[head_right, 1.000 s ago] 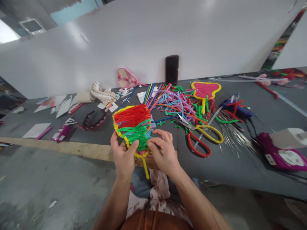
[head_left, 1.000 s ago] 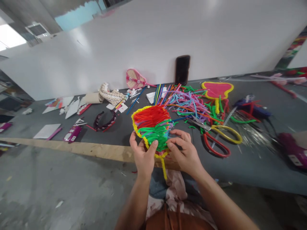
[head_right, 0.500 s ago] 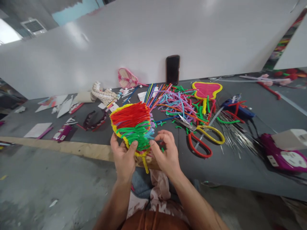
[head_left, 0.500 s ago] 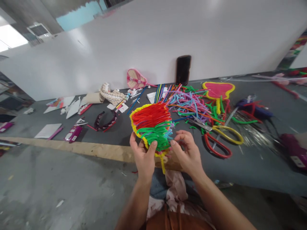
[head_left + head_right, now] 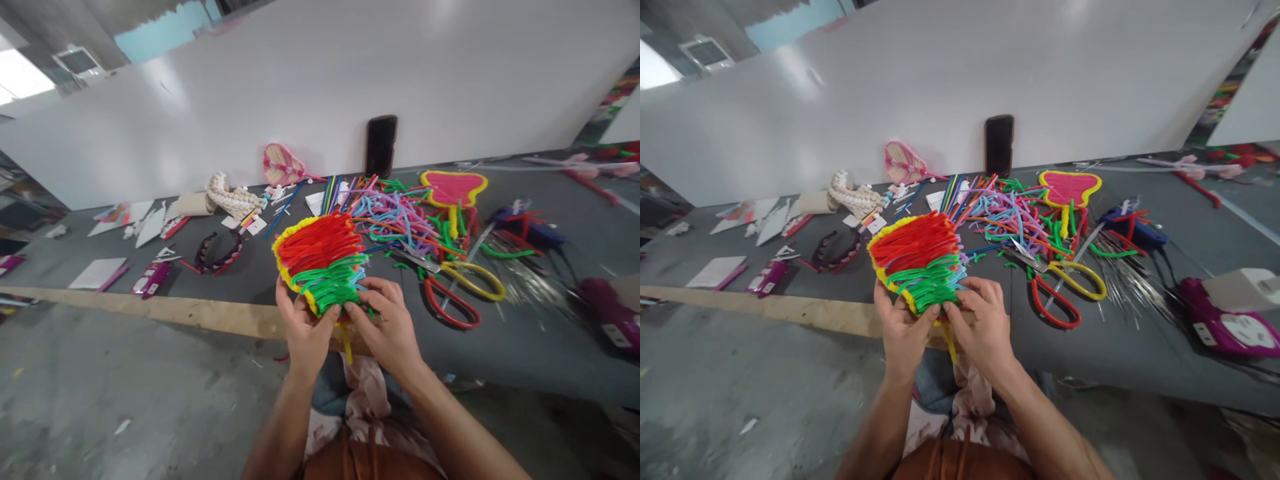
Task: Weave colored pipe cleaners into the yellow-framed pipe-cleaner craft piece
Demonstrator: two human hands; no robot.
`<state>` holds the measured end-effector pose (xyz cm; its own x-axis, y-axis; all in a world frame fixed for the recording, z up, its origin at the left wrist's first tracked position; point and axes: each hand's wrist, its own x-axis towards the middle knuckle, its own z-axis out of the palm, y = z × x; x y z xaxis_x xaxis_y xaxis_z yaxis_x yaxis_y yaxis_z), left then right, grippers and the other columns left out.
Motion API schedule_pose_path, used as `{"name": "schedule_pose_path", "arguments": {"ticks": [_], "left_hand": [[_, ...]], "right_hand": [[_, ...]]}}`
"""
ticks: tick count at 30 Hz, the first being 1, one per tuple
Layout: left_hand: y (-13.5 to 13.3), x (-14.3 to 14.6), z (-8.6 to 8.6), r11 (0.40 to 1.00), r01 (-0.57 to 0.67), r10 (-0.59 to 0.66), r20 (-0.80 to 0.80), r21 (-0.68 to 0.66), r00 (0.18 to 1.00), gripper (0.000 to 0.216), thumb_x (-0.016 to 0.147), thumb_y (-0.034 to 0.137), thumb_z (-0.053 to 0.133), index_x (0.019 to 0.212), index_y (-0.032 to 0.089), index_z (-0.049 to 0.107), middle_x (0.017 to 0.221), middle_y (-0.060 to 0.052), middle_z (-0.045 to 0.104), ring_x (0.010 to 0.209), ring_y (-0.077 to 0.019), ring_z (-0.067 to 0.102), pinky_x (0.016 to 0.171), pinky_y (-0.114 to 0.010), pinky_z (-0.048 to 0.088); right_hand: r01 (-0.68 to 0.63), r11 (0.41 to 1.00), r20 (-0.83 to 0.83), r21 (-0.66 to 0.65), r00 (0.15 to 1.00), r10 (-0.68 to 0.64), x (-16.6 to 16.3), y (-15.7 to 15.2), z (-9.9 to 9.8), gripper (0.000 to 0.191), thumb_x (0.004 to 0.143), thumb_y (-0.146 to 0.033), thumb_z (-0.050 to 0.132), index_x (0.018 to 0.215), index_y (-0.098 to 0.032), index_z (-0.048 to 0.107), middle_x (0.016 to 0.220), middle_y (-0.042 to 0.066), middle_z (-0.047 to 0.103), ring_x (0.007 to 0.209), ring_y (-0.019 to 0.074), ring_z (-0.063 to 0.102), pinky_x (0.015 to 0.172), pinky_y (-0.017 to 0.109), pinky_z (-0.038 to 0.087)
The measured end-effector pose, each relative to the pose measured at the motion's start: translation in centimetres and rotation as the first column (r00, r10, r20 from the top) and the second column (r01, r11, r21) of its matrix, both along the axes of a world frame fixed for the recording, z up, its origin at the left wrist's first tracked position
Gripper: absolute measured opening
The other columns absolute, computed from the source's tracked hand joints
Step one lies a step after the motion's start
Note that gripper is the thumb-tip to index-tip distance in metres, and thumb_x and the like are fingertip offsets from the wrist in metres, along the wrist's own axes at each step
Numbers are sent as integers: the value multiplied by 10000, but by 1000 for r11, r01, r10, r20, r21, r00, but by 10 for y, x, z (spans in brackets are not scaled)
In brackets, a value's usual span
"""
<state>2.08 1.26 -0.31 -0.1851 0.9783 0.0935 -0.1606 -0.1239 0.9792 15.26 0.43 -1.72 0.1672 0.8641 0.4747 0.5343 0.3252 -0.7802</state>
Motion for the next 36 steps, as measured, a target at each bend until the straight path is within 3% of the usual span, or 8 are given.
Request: {"name": "schedule_pose_path", "arguments": {"ticks": [4, 11, 16, 20, 27, 30, 33, 36], "left_hand": [[-1, 3, 2, 999, -32, 33, 9, -11, 999, 977, 672, 225, 830, 1431, 332, 225, 1151, -70, 651, 945, -188, 704, 795, -295, 598], [5, -2, 1, 998, 20, -11, 161, -53, 987, 924, 621, 164, 852, 1371, 340, 341, 1130, -28, 657, 912, -178, 702, 809, -303, 588], [10, -8, -2, 974, 181, -120, 369, -137, 922, 725, 548, 174, 891, 1163, 284, 522, 1037, 8, 696, 880, -176, 699, 824, -328, 577], [9, -9, -4, 954, 254, -170, 410, -161, 896, 731, 541, 169, 893, 1169, 279, 535, 1058, -7, 715, 938, -204, 703, 857, -357, 567], [13, -14, -8, 904, 368, -245, 441, -218, 864, 705, 605, 266, 868, 1219, 280, 522, 1155, -36, 679, 1057, -229, 662, 915, -379, 527], [16, -18, -10, 949, 229, -141, 358, -215, 923, 644, 702, 374, 802, 1254, 313, 475, 1172, -33, 633, 1077, -195, 630, 938, -356, 492], [11, -19, -10, 996, 2, 4, 76, -86, 997, 662, 685, 392, 807, 1247, 311, 468, 1204, -38, 559, 1141, -187, 559, 973, -329, 441], [-1, -14, -7, 997, 58, -68, -273, -46, 960, 592, 642, 340, 837, 1144, 245, 538, 1102, -45, 559, 1064, -198, 550, 919, -313, 442]], "right_hand": [[4, 996, 32, 85, 999, -7, -2, -4, 3, 123, 881, -233, 593, 924, -226, 709, 1067, 94, 625, 1014, 246, 539, 856, 424, 504], [-93, 996, -253, -11, 963, 87, -5, -4, 0, 122, 865, -320, 633, 933, -237, 690, 1113, 96, 591, 1079, 251, 556, 901, 424, 495], [-212, 969, -702, -130, 710, 61, 1, 7, 2, 351, 883, -511, 584, 1106, -240, 568, 1078, 78, 631, 976, 206, 614, 823, 353, 531], [-474, 867, -812, -153, 560, 163, 2, 16, 13, 435, 815, -563, 656, 1077, -220, 596, 996, 57, 675, 891, 190, 636, 797, 322, 530], [-416, 883, -765, -217, 635, 111, -2, 18, 25, 279, 778, -450, 708, 858, -190, 647, 700, -26, 617, 598, 101, 529, 567, 220, 456], [-362, 910, -795, -199, 603, 66, -2, 19, 24, 287, 761, -447, 721, 870, -193, 648, 732, -13, 643, 620, 109, 559, 593, 231, 484], [-323, 926, -831, -194, 556, 20, -1, 21, 20, 289, 771, -453, 718, 892, -203, 634, 772, -4, 662, 667, 124, 602, 622, 242, 507], [-327, 921, -834, -214, 551, 2, 0, 22, 12, 301, 761, -446, 729, 903, -209, 610, 781, -7, 661, 665, 128, 610, 604, 242, 509]]}}
